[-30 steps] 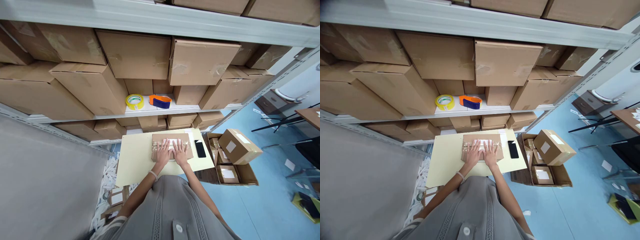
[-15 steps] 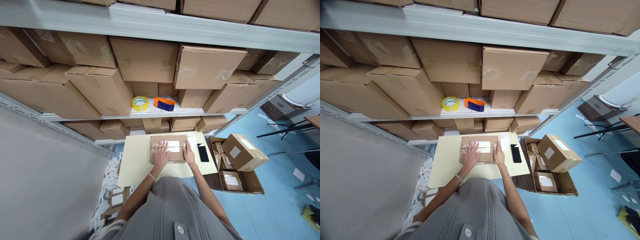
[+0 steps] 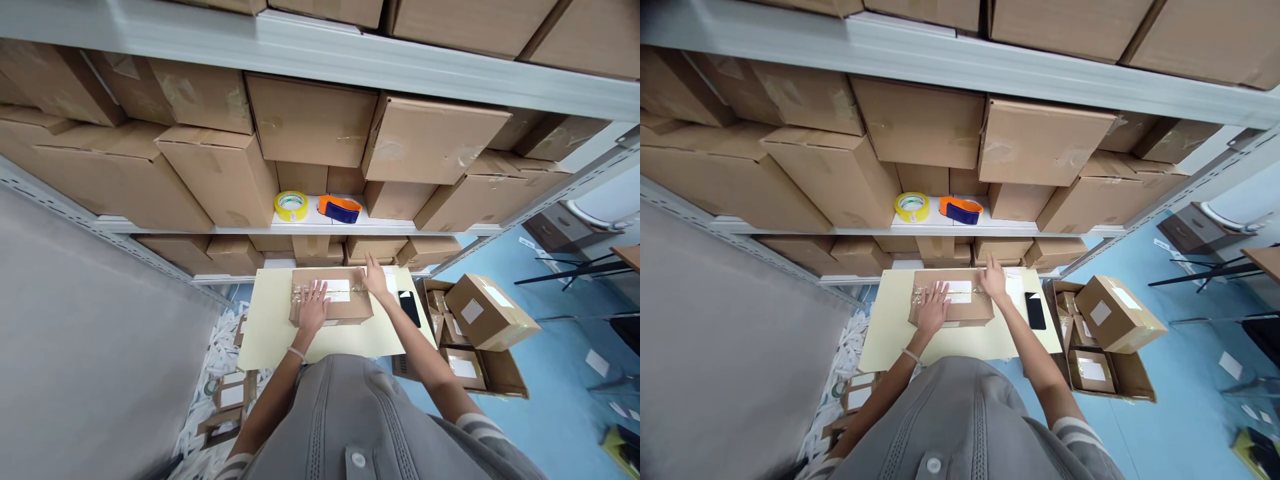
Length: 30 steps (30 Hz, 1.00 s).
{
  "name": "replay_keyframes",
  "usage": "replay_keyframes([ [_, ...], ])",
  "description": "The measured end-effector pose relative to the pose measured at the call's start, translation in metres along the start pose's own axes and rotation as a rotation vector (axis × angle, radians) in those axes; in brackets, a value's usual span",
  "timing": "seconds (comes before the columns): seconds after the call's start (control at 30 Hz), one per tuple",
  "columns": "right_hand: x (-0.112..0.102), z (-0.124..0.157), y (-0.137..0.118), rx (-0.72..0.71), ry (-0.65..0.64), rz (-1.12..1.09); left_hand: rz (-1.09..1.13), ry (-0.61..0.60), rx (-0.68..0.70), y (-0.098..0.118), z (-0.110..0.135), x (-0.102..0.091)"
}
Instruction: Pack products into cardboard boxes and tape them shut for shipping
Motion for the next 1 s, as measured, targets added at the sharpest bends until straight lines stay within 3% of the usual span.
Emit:
replay_keyframes([
  [0.1, -0.04, -0.054, -0.023, -0.222, 0.184, -0.076, 0.007, 0.004, -0.002, 0.0, 0.0, 0.001],
  [0.2, -0.067, -0.1, -0.052, -0.357, 0.311, -0.087, 0.023, 0.011, 0.003, -0.002, 0.0, 0.002],
  [0.3, -0.073, -0.129, -0.072, -0.348, 0.333, -0.036, 0.03, 0.019, 0.007, -0.004, 0.0, 0.002],
  [0.43, -0.061, -0.142, -0.079, -0.301, 0.307, 0.046, 0.035, 0.029, 0.012, -0.005, 0.001, 0.003],
  [0.73, -0.057, -0.128, -0.07, -0.302, 0.393, -0.163, 0.015, 0.039, 0.012, -0.006, 0.001, 0.004],
  [0.87, -0.063, -0.09, -0.061, -0.347, 0.45, -0.315, 0.012, 0.037, 0.016, -0.005, 0.002, 0.003],
  [1.0, -0.059, -0.033, -0.044, -0.337, 0.409, -0.385, 0.019, 0.032, 0.012, -0.003, 0.001, 0.0],
])
Point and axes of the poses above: each hand's wrist, its own z-axis away from the middle knuckle, its own x-axis out of the palm, y = z × x, the point moved 1 cm from there along -z, towards the middle knuckle, and after that the axes turned 10 degrees about z, right-handed, at the moved point
